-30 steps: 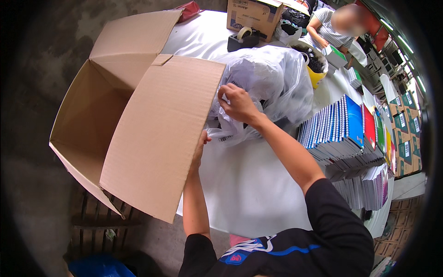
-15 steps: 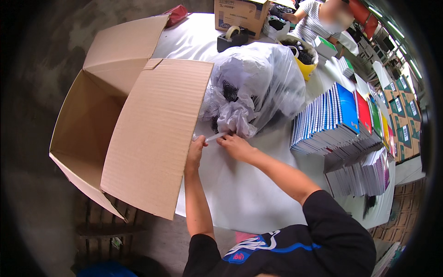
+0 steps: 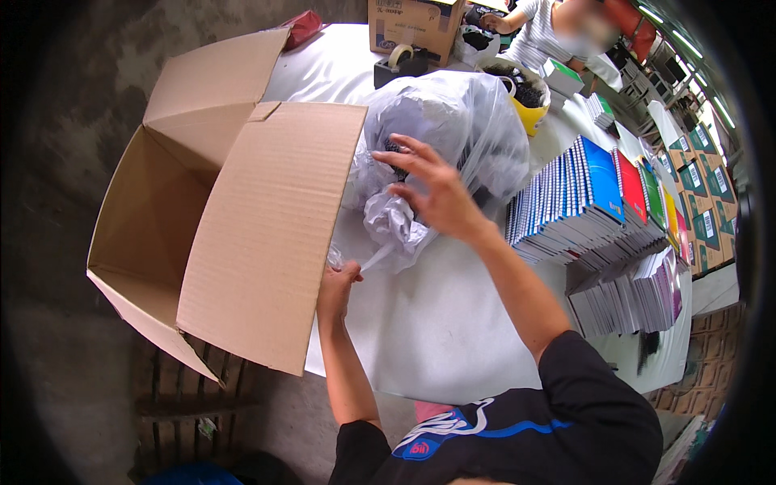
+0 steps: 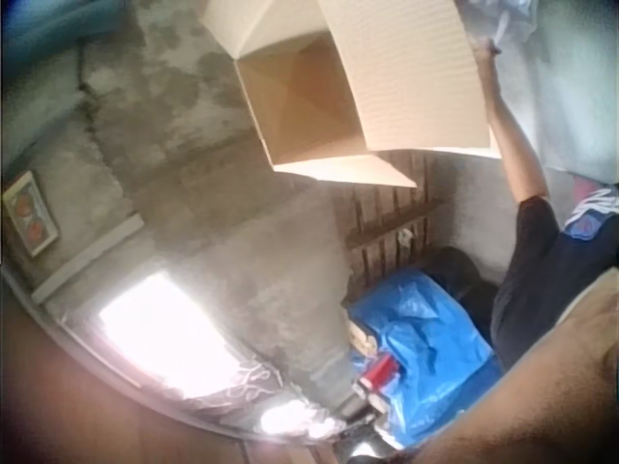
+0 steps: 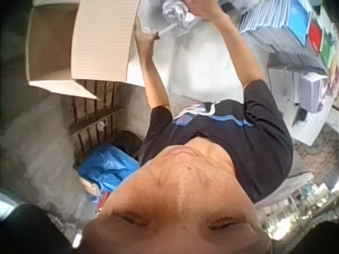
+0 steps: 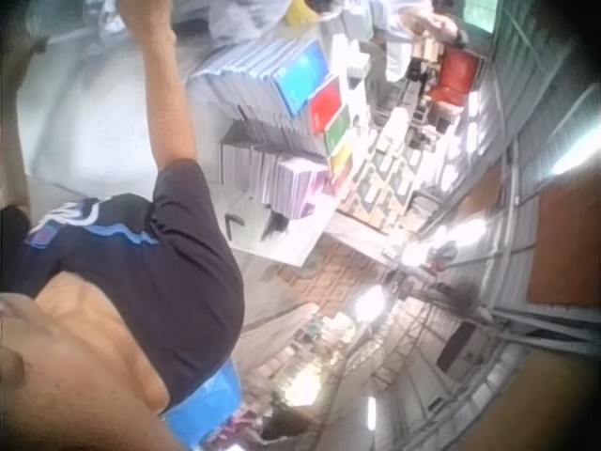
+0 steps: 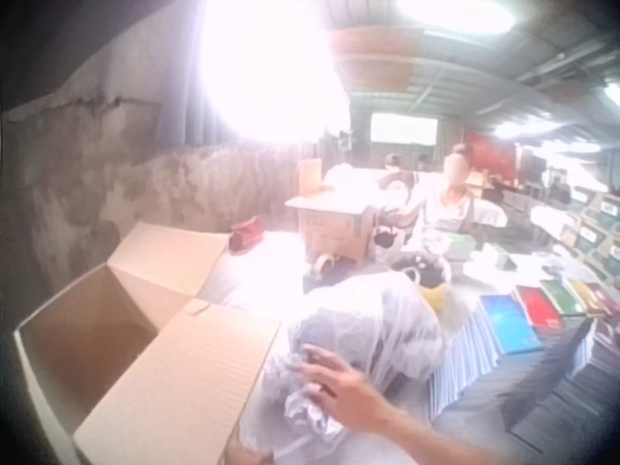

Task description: The person uses pliers to cut the spiral binding off a stack of notebooks. They then place the notebooks into a cardboard box and later reattach spiral bindings to individual notebooks, stacking them on the table.

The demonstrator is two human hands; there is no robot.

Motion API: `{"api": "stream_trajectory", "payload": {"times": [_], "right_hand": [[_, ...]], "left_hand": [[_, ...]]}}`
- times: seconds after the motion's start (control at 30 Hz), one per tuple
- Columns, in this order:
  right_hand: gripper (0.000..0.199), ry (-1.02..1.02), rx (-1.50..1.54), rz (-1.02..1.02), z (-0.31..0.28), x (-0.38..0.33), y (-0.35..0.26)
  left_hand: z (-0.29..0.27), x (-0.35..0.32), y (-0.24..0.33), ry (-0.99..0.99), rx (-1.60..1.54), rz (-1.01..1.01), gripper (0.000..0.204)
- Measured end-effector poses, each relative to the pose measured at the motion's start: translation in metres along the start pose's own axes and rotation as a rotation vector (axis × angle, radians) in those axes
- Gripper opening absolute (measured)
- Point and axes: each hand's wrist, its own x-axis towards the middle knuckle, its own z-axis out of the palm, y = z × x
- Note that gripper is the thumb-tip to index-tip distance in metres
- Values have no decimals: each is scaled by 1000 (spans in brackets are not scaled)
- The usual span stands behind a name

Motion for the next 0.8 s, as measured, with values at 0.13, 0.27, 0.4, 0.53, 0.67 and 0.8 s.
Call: {"api": "stream_trajectory", "payload": {"times": [0.13,0.27,0.4,0.53,0.67,0.8], "right_hand": [[75,-321,-461,225,33,-42,5],[67,-288,-413,103,59,-78,52],[41,-309,57,537,13,-25,38],[33,-65,-47,386,4,5,22],[42,-174,-282,164,51,-11,18],[47,-527,-551,183,64,-73,41]], "left_hand": [[-3,-2,2,-6,19,10,91],[-16,-3,-14,-49,85,29,95],[-19,-21,-3,-90,145,-20,97],[-15,-53,5,-183,131,109,97],[-11,-84,0,-237,19,220,95],[-29,-94,-14,-146,-40,133,85]]}}
